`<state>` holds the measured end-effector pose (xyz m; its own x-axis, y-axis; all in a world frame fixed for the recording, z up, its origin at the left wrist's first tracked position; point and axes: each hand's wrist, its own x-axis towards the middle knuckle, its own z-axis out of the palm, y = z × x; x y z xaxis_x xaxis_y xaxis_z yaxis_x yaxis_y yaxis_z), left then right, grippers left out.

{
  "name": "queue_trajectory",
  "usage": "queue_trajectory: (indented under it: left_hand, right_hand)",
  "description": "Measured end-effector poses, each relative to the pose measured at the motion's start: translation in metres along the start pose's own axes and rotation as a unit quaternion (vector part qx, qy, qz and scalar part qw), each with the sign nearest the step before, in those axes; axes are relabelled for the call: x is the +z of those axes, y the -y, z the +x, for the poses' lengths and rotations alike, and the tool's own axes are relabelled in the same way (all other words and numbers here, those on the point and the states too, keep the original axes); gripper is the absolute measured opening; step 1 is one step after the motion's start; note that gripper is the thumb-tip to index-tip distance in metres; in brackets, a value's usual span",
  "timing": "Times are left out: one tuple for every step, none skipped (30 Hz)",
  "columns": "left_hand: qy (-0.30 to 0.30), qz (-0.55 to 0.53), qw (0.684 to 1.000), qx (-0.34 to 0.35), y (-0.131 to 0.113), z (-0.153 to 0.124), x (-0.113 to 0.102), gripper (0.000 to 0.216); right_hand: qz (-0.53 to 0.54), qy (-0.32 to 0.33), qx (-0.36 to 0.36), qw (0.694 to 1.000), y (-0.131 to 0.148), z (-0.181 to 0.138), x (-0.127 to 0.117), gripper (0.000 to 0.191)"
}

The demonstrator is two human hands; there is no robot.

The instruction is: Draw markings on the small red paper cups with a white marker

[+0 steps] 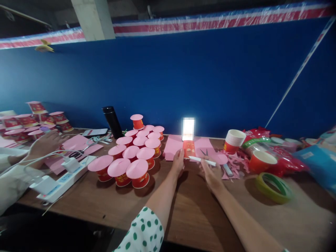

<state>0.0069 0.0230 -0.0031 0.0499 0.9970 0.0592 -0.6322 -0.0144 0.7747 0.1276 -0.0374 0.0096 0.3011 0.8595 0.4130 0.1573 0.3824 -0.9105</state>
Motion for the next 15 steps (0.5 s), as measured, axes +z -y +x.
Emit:
queue_trajectory:
  left_hand:
    - [-0.002, -0.001, 1.0, -0.001, -0.0002, -0.0002, 0.0, 0.045]
    - [-0.002, -0.002, 1.0, -0.001, -0.0003, -0.0003, 0.0, 0.045]
    - [0.0, -0.004, 1.0, 0.0, -0.0002, -0.0004, 0.0, 0.045]
    - [0.0, -0.005, 1.0, 0.0, -0.0001, -0.0004, -0.0001, 0.045]
    - [-0.001, -0.006, 1.0, -0.002, 0.0002, -0.0004, -0.0002, 0.045]
    - [-0.005, -0.006, 1.0, -0.005, 0.0005, -0.0002, -0.0004, 0.045]
    - [-0.012, -0.004, 1.0, -0.008, 0.0008, -0.0001, -0.0005, 0.045]
    - [-0.018, -0.003, 1.0, -0.009, 0.0012, 0.0001, -0.0006, 0.046]
    - [-0.023, -0.004, 1.0, -0.009, 0.0014, 0.0002, -0.0006, 0.046]
    - [-0.023, -0.005, 1.0, -0.008, 0.0016, 0.0003, -0.0006, 0.046]
    - [-0.02, -0.007, 1.0, -0.007, 0.0017, 0.0003, -0.0006, 0.046]
    - [-0.017, -0.01, 1.0, -0.004, 0.0017, 0.0003, -0.0004, 0.046]
    - [-0.012, -0.013, 1.0, -0.004, 0.0017, 0.0002, -0.0003, 0.046]
    - [-0.009, -0.015, 1.0, -0.003, 0.0017, 0.0, -0.0002, 0.046]
    - [-0.009, -0.013, 1.0, -0.003, 0.0017, -0.0001, -0.0002, 0.045]
  right_hand:
    - [0.0, -0.003, 0.0, 1.0, 0.0006, 0.0, -0.0002, 0.033]
    - [0.001, -0.003, 0.004, 1.0, 0.001, -0.0001, -0.0004, 0.032]
    - [0.0, -0.001, 0.008, 1.0, 0.0012, -0.0002, -0.0006, 0.032]
    - [-0.002, 0.003, 0.011, 1.0, 0.0013, -0.0002, -0.0007, 0.032]
    - [-0.003, 0.005, 0.011, 1.0, 0.0011, -0.0003, -0.0008, 0.032]
    - [-0.002, 0.007, 0.01, 1.0, 0.0008, -0.0003, -0.0006, 0.032]
    - [0.001, 0.006, 0.01, 1.0, 0.0006, -0.0002, -0.0004, 0.031]
    - [0.006, 0.002, 0.01, 1.0, 0.0005, 0.0, -0.0002, 0.031]
    - [0.012, -0.004, 0.011, 1.0, 0.0005, 0.0002, 0.0001, 0.031]
    - [0.018, -0.009, 0.012, 1.0, 0.0007, 0.0005, 0.0002, 0.031]
    - [0.021, -0.015, 0.014, 1.0, 0.001, 0.0009, 0.0003, 0.031]
    - [0.022, -0.019, 0.018, 0.999, 0.0014, 0.0012, 0.0004, 0.032]
    - [0.024, -0.021, 0.021, 0.999, 0.0016, 0.0014, 0.0003, 0.033]
    - [0.026, -0.02, 0.025, 0.999, 0.0017, 0.0016, 0.0003, 0.033]
    - [0.028, -0.015, 0.029, 0.999, 0.0016, 0.0016, 0.0003, 0.033]
